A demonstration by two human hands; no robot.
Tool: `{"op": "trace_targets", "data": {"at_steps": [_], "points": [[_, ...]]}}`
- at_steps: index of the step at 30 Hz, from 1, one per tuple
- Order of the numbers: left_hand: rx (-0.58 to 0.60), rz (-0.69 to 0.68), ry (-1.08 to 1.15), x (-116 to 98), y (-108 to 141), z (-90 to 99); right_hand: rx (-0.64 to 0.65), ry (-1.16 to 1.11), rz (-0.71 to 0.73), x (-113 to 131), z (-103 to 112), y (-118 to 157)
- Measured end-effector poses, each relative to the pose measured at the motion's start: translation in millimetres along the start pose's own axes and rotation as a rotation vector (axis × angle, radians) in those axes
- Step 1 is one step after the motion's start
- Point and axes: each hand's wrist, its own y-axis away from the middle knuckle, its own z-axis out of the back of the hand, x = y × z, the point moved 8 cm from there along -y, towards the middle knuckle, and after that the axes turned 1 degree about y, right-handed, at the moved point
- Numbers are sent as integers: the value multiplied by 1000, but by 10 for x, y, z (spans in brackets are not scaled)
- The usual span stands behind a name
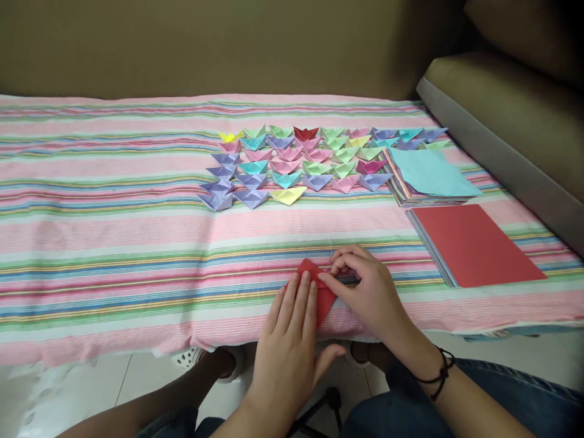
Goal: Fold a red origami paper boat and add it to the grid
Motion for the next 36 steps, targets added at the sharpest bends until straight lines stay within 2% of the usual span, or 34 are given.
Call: {"op": "trace_targets", "data": {"at_steps": [11, 19, 22, 26, 32, 36], "points": [[-4, 12, 18, 16, -16, 14, 87, 10, 38, 36, 20, -8], [-30, 7, 14, 0, -30, 40, 145, -158, -86, -141, 137, -43], [-17, 9, 29, -8, -44, 42, 191, -179, -24, -63, 118, -31], [-17, 15, 27, -20, -54, 51, 228, -84, 95, 48, 50, -2], [-39, 32, 23, -29, -65, 67, 231, -110, -5, -21, 53, -30], [-44, 29, 26, -26, -73, 67, 277, -138, 21, 32, 55, -41]]}}
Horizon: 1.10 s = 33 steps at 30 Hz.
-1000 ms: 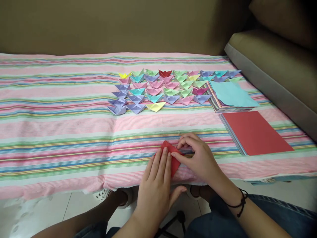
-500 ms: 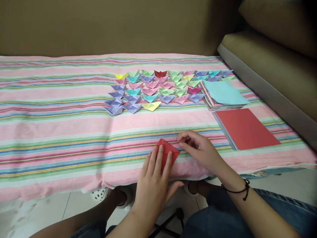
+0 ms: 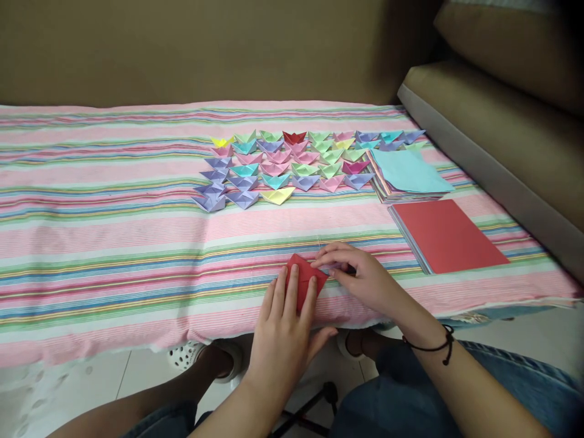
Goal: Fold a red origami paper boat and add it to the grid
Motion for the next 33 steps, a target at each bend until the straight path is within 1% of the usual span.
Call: {"op": "trace_targets", "data": {"at_steps": [2, 8, 14, 16, 20, 27, 30, 33], "points": [[-5, -10, -4, 3, -2, 4, 5, 15, 37, 29, -19, -3], [-1, -33, 10, 38, -13, 28, -19, 228, 129, 30, -116, 0], [-13, -117, 23, 111, 15, 66, -40, 255, 187, 27, -129, 20], [-22, -121, 5, 168, 47, 84, -40, 258, 195, 18, -131, 21], [-41, -84, -46, 301, 127, 136, -21, 259, 197, -5, -140, 13], [-95, -44, -107, 443, 219, 244, 6, 267, 168, 4, -128, 12], [-110, -29, -70, 489, 210, 281, -1, 265, 161, 23, -142, 20], [-88, 11, 68, 555, 153, 284, -67, 260, 110, 23, -151, 19]]}}
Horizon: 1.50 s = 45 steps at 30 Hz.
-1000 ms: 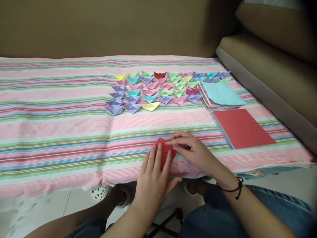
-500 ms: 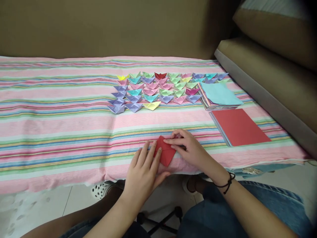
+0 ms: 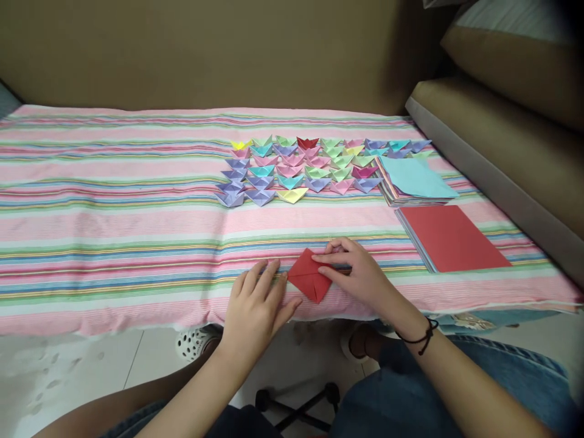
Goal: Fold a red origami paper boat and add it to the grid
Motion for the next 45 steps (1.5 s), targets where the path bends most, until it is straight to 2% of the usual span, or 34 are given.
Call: {"op": "trace_targets", "data": {"at_steps": [3, 7, 15, 23, 31, 36, 45], "points": [[25, 126, 167, 114, -89, -30, -88, 29, -64, 2, 0, -3], [35, 290, 293, 193, -198, -106, -121, 47, -114, 3, -25, -15], [57, 512, 293, 141, -298, -250, -136, 56, -180, -2, -36, -20], [174, 468, 286, 45, -449, -284, -66, -50, -162, -50, -3, -36], [171, 508, 285, 41, -479, -302, -42, -94, -161, -102, 11, -48], [210, 558, 359, 104, -475, -345, -37, -118, -155, -122, 8, -54], [275, 555, 415, 331, -443, -343, -3, -211, -184, -184, 68, -40]]}}
